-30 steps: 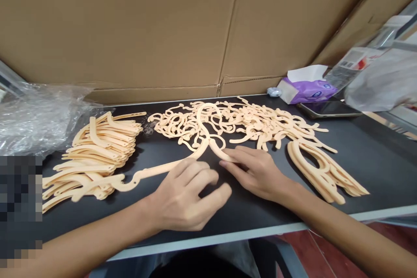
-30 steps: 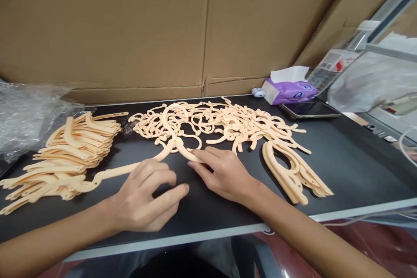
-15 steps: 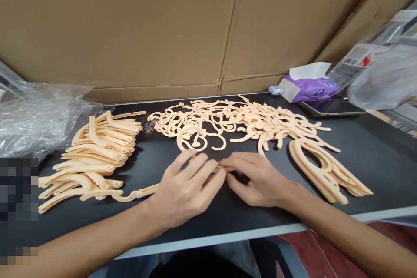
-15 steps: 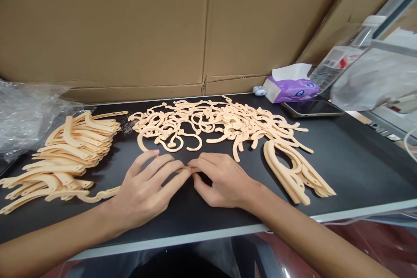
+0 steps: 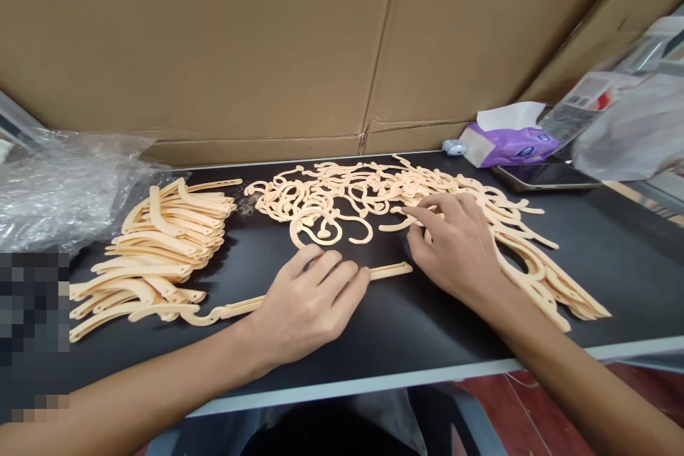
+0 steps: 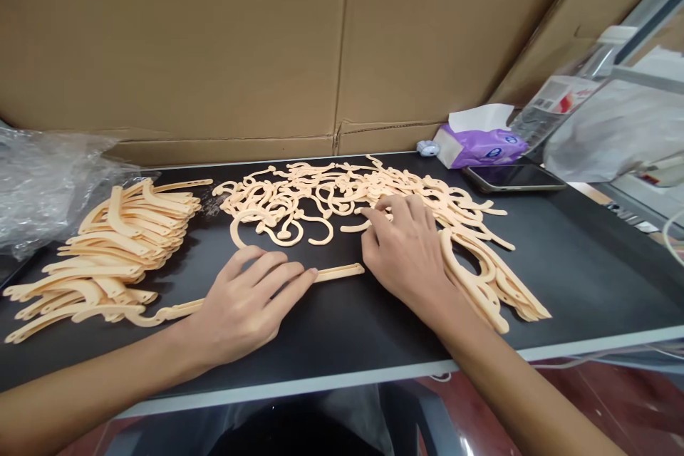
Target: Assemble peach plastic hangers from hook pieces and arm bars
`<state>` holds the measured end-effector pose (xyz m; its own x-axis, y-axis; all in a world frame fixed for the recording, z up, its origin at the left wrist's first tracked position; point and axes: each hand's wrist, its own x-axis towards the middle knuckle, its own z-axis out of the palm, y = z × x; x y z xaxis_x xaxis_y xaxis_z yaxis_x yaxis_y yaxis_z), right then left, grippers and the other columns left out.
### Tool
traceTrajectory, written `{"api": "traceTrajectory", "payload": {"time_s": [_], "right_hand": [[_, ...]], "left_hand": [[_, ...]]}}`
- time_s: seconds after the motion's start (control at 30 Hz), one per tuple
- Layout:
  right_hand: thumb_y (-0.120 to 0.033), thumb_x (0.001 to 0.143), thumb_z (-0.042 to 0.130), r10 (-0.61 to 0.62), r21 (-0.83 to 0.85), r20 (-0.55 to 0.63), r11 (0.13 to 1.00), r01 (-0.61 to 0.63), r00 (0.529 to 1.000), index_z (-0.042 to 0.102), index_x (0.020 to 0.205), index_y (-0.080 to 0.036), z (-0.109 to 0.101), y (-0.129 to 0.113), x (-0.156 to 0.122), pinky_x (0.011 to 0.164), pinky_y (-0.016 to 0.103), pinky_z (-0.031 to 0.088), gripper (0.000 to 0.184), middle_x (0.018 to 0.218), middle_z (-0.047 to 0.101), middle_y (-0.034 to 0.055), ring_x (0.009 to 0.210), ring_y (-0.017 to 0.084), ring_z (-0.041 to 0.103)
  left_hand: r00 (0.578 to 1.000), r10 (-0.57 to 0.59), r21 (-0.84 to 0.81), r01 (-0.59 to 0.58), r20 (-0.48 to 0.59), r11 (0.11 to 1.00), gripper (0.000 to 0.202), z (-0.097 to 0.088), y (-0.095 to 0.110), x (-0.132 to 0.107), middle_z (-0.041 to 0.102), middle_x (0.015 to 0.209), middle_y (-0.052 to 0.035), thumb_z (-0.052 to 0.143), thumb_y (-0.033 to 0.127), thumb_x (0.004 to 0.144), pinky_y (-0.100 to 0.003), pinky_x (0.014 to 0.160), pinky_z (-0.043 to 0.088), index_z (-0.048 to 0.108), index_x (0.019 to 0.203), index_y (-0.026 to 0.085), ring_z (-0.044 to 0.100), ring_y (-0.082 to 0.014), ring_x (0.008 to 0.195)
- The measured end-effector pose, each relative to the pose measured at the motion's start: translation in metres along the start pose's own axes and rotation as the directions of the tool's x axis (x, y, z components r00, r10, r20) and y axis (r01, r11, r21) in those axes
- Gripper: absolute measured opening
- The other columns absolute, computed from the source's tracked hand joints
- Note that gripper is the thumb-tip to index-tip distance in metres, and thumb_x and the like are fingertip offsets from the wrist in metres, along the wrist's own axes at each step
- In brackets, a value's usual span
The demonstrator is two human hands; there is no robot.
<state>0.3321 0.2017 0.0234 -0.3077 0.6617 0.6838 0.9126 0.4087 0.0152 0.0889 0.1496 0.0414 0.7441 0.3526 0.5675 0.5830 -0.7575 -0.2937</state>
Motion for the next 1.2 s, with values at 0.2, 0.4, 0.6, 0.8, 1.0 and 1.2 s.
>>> {"api": "traceTrajectory", "payload": {"time_s": [0.2, 0.4, 0.6, 0.8, 1.0, 1.2], "right_hand": [[-0.024, 0.094, 0.055, 0.030, -0.168, 0.243, 0.986, 0.012, 0.970, 0.078, 0.095, -0.021, -0.001, 0.000, -0.002, 0.078, 0.043, 0.035, 0.023, 0.087, 0.071, 0.0103, 0.089, 0.030, 0.058], [-0.030, 0.096, 0.054, 0.062, -0.103, 0.277, 0.994, -0.035, 0.959, 0.073, 0.076, -0.019, -0.001, -0.005, 0.000, 0.079, 0.042, 0.032, 0.030, 0.075, 0.075, 0.0070, 0.081, 0.027, 0.064], [-0.029, 0.086, 0.066, 0.116, -0.043, 0.164, 0.993, -0.110, 0.980, 0.069, 0.070, -0.019, 0.000, 0.002, 0.000, 0.076, 0.039, 0.035, 0.020, 0.066, 0.072, 0.0049, 0.070, 0.025, 0.065], [-0.023, 0.083, 0.064, 0.118, 0.058, 0.011, 0.991, -0.119, 0.993, 0.066, 0.074, -0.019, 0.001, 0.009, -0.001, 0.069, 0.036, 0.041, 0.010, 0.063, 0.069, 0.0034, 0.061, 0.022, 0.062], [-0.033, 0.089, 0.064, 0.060, 0.163, 0.098, 0.984, -0.075, 0.993, 0.073, 0.095, -0.015, 0.006, 0.005, -0.003, 0.079, 0.040, 0.049, 0.021, 0.083, 0.073, 0.0104, 0.083, 0.028, 0.066], [-0.033, 0.095, 0.055, 0.029, 0.159, 0.237, 0.985, -0.068, 0.971, 0.074, 0.092, -0.014, 0.010, 0.003, -0.004, 0.084, 0.044, 0.049, 0.027, 0.091, 0.069, 0.0143, 0.091, 0.030, 0.062]], "left_hand": [[0.997, -0.030, -0.001, 0.030, 0.075, 1.000, 0.028, 0.002, -0.001, -0.001, 0.071, 0.094, -0.0075, 0.045, 0.005, 0.090, -0.038, 0.085, 0.041, 0.068, 0.106, 0.009, 0.061, -0.0212, 0.086], [0.988, -0.074, -0.056, 0.082, 0.134, 0.995, 0.026, 0.007, -0.002, -0.006, 0.069, 0.094, -0.0077, 0.054, 0.006, 0.084, -0.039, 0.086, 0.040, 0.067, 0.106, 0.009, 0.059, -0.0221, 0.086], [0.988, -0.092, -0.065, 0.101, 0.120, 0.993, 0.020, 0.009, -0.002, -0.006, 0.068, 0.093, -0.0067, 0.056, 0.008, 0.085, -0.037, 0.082, 0.039, 0.067, 0.102, 0.010, 0.057, -0.0211, 0.083], [0.987, -0.111, -0.053, 0.118, 0.118, 0.992, 0.017, 0.008, -0.002, -0.005, 0.068, 0.091, -0.0064, 0.056, 0.008, 0.084, -0.037, 0.080, 0.038, 0.066, 0.097, 0.011, 0.057, -0.0207, 0.080], [0.983, -0.141, -0.004, 0.143, 0.114, 0.990, 0.011, 0.006, -0.001, -0.004, 0.068, 0.087, -0.0054, 0.056, 0.013, 0.085, -0.039, 0.080, 0.038, 0.066, 0.089, 0.014, 0.056, -0.0206, 0.078], [0.983, -0.152, 0.030, 0.149, 0.101, 0.988, 0.010, 0.006, 0.000, -0.003, 0.062, 0.076, -0.0020, 0.057, 0.017, 0.087, -0.039, 0.078, 0.036, 0.065, 0.082, 0.016, 0.053, -0.0190, 0.072]]}}
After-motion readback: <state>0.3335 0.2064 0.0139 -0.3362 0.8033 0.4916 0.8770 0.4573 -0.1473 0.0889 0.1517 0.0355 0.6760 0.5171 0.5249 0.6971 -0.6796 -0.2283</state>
